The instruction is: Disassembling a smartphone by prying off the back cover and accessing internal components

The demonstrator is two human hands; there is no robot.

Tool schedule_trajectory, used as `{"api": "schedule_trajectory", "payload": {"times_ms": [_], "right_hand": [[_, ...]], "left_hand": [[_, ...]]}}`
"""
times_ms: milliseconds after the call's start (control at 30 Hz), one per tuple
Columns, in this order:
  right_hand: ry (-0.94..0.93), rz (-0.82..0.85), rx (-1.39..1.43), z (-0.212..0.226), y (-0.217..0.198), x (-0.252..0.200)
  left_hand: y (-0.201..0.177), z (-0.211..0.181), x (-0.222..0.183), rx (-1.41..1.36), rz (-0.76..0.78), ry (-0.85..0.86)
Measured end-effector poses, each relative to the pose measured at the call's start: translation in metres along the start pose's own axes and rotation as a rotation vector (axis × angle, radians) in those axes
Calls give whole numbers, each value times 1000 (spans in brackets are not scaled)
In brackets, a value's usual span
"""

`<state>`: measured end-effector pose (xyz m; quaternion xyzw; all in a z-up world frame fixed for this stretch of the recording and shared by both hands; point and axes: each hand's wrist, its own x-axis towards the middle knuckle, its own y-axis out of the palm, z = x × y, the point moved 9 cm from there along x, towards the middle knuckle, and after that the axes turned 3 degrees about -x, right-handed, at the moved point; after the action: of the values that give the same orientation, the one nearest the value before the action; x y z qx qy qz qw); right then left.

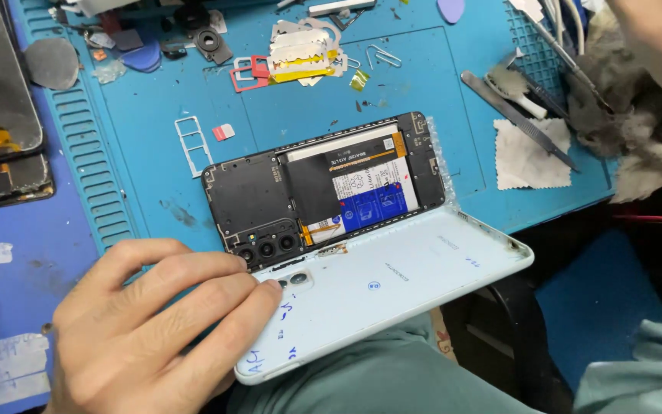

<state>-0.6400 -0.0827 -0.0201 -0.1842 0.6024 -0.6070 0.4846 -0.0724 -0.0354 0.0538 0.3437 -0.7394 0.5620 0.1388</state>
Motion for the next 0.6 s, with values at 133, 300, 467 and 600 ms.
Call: {"api": "schedule_trajectory", "payload": {"times_ms": [133, 300, 467, 600], "right_hand": [[108, 17, 68, -8, 45, -23], [-482, -205, -284, 72, 32, -102], [-578, -259, -142, 34, 33, -81], [-421, -247, -85, 11, 44, -48]], "left_hand": [[2, 5, 3, 1, -9, 16], [3, 2, 4, 42, -23, 49], [4, 3, 1, 52, -37, 47], [3, 3, 1, 46, -67, 43]]}}
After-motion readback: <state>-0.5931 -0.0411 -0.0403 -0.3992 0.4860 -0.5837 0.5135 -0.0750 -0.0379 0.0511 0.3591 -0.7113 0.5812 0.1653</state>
